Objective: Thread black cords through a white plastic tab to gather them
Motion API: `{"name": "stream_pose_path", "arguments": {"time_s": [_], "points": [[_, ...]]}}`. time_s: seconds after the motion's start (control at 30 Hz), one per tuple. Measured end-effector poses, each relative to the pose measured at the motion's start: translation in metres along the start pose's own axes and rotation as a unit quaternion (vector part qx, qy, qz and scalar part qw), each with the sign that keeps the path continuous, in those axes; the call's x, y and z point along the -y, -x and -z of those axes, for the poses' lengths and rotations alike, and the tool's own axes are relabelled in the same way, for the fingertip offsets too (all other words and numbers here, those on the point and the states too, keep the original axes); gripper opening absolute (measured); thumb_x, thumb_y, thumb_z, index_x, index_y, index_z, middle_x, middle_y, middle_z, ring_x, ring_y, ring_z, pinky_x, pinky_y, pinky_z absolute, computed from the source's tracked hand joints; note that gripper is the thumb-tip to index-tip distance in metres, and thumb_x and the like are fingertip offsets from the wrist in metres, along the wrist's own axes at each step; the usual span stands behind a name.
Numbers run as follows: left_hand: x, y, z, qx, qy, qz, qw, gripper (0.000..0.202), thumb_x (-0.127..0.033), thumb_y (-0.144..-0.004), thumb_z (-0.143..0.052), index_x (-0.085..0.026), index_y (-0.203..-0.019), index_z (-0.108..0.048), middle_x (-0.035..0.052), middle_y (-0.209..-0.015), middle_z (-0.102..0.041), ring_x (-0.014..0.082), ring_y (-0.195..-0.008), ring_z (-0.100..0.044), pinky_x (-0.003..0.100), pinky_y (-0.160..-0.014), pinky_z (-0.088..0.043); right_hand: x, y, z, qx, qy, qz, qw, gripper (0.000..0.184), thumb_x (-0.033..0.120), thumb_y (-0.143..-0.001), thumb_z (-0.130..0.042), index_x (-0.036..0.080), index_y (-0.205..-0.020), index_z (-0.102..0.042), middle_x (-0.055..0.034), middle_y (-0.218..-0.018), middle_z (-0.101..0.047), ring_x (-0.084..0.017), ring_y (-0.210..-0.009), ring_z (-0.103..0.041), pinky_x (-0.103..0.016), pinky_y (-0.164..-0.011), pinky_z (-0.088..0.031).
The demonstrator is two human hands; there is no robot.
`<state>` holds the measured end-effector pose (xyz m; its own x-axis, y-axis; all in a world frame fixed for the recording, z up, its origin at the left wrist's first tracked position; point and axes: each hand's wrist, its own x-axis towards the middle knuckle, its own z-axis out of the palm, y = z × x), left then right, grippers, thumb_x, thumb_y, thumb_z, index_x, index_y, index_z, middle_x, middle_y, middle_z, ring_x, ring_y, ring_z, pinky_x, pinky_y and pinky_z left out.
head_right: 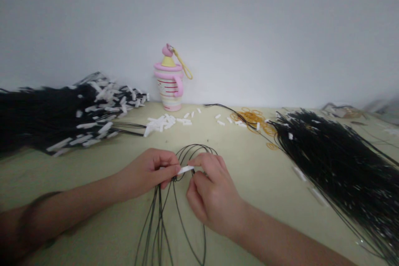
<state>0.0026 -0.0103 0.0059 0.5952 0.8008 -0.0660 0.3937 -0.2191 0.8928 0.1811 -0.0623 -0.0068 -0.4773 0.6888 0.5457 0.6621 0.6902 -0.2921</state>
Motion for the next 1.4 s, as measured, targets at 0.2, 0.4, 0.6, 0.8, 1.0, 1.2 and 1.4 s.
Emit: {"name": "stream_pose_path", "arguments": {"time_s": [0.2,0.4,0.6,0.8,1.0,1.2,1.4], "points": [[0.002,0.001,-0.002,-0.008,0.03,0.013,0.999,0.02,-0.031,-0.072,-0.046,-0.015,-0.062,-0.053,-0.005,-0.045,-0.049,0.0058,-0.041,-0.034,0.018,-0.041,-0.024,0.001,0.0,-0.001,0.001,-0.015,-0.009,1.0,0.012,0.012,-0.074,-0.044,0.014,-0.064,-0.051,-0.0115,-0.098,-0.047,-0.021,-0.096,-0.043,-0.037,-0.081,-0.037],[-0.006,-0.004,0.017,-0.101,0.233,0.028,0.967,0.028,-0.031,-0.073,-0.049,-0.015,-0.051,-0.046,-0.0062,-0.043,-0.038,0.0052,-0.043,-0.032,0.017,-0.044,-0.027,-0.014,-0.001,-0.002,-0.045,-0.025,-0.063,0.997,0.016,0.019,-0.076,-0.048,0.016,-0.08,-0.064,-0.0065,-0.077,-0.046,-0.017,-0.079,-0.045,-0.032,-0.07,-0.037],[-0.034,0.012,0.031,-0.032,0.233,-0.034,0.971,0.021,-0.029,-0.071,-0.052,-0.016,-0.054,-0.053,-0.0065,-0.035,-0.036,0.0046,-0.037,-0.033,0.016,-0.041,-0.027,-0.034,-0.008,-0.005,0.017,-0.316,-0.205,0.926,0.018,0.027,-0.076,-0.05,0.014,-0.082,-0.06,-0.0007,-0.062,-0.053,-0.008,-0.051,-0.044,-0.02,-0.048,-0.035],[-0.041,0.024,0.014,0.086,0.018,-0.043,0.995,0.017,-0.027,-0.073,-0.051,-0.016,-0.061,-0.055,-0.0044,-0.046,-0.049,0.0046,-0.041,-0.039,0.015,-0.04,-0.028,-0.045,-0.014,0.0,-0.044,-0.529,-0.289,0.796,0.014,0.026,-0.072,-0.053,0.017,-0.082,-0.05,-0.0003,-0.062,-0.056,-0.011,-0.054,-0.052,-0.025,-0.056,-0.042],[-0.035,0.013,0.022,-0.106,-0.027,-0.07,0.992,0.021,-0.029,-0.076,-0.049,-0.015,-0.06,-0.053,-0.0057,-0.044,-0.046,0.0042,-0.042,-0.036,0.015,-0.042,-0.027,-0.049,-0.016,-0.001,-0.216,-0.562,-0.361,0.712,0.009,0.024,-0.072,-0.05,0.018,-0.069,-0.044,0.0056,-0.056,-0.042,-0.005,-0.044,-0.039,-0.016,-0.04,-0.027],[-0.031,0.006,0.026,-0.249,-0.002,-0.069,0.966,0.027,-0.032,-0.078,-0.046,-0.014,-0.057,-0.05,-0.0046,-0.048,-0.046,0.0047,-0.045,-0.035,0.016,-0.043,-0.027,-0.036,-0.009,0.005,0.084,-0.435,-0.247,0.862,0.018,0.029,-0.069,-0.058,0.011,-0.063,-0.055,0.0058,-0.046,-0.038,-0.004,-0.042,-0.03,-0.017,-0.038,-0.021],[-0.038,0.019,0.026,-0.051,0.055,-0.095,0.993,0.021,-0.03,-0.076,-0.047,-0.016,-0.062,-0.052,-0.0062,-0.041,-0.042,0.0045,-0.039,-0.033,0.016,-0.04,-0.026,-0.041,-0.012,0.008,0.136,-0.433,-0.203,0.867,0.018,0.029,-0.068,-0.061,0.01,-0.065,-0.062,0.002,-0.056,-0.049,-0.005,-0.051,-0.041,-0.018,-0.048,-0.035]]}}
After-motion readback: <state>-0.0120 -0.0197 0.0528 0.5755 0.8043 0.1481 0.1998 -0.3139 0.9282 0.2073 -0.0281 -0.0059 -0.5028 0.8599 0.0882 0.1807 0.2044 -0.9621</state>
